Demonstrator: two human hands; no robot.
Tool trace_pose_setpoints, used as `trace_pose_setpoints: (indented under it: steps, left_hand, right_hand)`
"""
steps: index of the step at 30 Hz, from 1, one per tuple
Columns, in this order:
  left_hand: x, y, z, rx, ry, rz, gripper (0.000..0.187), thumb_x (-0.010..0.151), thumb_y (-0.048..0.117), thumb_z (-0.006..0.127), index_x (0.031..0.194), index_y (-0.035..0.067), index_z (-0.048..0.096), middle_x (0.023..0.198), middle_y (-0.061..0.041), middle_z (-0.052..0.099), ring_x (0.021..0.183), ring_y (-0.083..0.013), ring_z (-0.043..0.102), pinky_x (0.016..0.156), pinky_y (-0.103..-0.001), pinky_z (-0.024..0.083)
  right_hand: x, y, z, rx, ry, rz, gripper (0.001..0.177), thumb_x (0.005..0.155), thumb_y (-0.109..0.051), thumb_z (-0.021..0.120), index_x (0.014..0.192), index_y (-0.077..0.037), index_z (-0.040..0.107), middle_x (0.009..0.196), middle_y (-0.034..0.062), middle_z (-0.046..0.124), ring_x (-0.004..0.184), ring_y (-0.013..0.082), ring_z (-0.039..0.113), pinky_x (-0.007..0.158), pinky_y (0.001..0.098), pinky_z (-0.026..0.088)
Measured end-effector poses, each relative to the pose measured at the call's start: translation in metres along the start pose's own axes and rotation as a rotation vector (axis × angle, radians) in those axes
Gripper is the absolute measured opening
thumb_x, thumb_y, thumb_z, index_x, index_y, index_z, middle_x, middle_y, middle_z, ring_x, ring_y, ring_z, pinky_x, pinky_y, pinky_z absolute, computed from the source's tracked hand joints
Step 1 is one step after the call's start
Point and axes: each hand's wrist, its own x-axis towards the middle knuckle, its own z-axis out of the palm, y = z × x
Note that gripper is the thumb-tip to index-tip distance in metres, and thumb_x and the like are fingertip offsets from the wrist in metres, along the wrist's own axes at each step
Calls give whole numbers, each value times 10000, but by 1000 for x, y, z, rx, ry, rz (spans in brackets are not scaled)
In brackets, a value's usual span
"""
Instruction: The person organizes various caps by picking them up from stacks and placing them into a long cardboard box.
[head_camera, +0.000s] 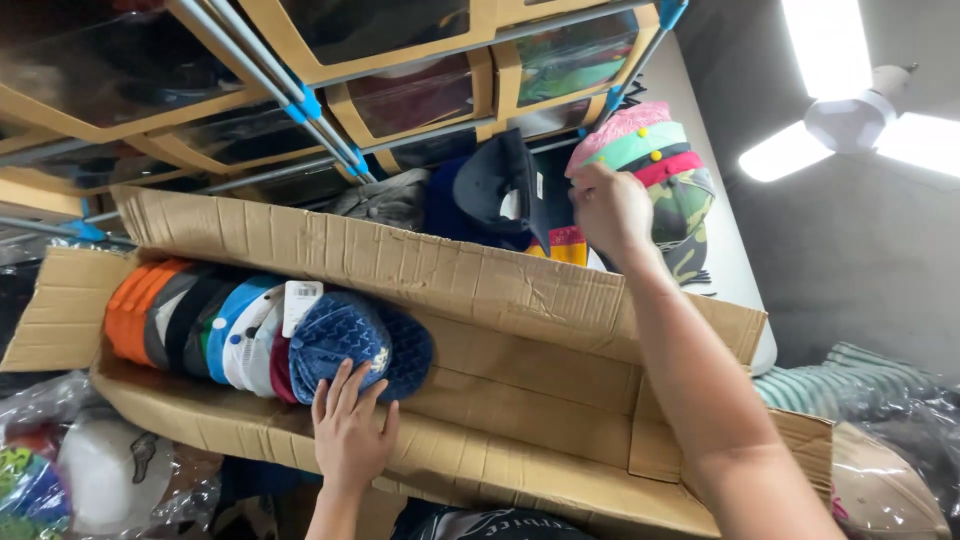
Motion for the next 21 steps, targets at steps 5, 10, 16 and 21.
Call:
trace_pose_setpoints:
  steps: [5,10,16,21]
  left_hand:
    - [-2,-2,4,-27,45,7,274,883,311,655,1051,135,783,1332,-45,681,1428,-254,496,1201,-512,343]
    - [-3,-3,6,-15,20,0,270,873,322,663,1043,151,786,1344,-31,681,1438,-249,492,1209,-512,338]
    - [-6,-1,7,4,5,-3,270,874,319,665,1053,153,782,1371,-23,667,1455,-243,476,1225,-507,329]
    - [-4,-2,8,7,11,1,275,880,313,666,1063,144,784,1374,-24,665,1448,-251,485,1220,-507,337]
  right_hand:
    - [8,117,-44,-505,-165,117,502,798,-187,660,1299,-153,667,1187,144,711,1168,428,501,838,532,504]
    - [6,139,-62,-528,-385,95,964,714,-264,898,1553,-236,425,1506,58,545,1288,351,433,985,463,461]
    - [8,170,-69,-717,-435,-36,687,647,-622,864,1167,-235,640,1071,32,667,1105,301,512,943,403,439]
    - [9,89,-128,-413,-648,157,382,779,-421,858,891,-90,703,710,153,648,717,311,604,667,413,493]
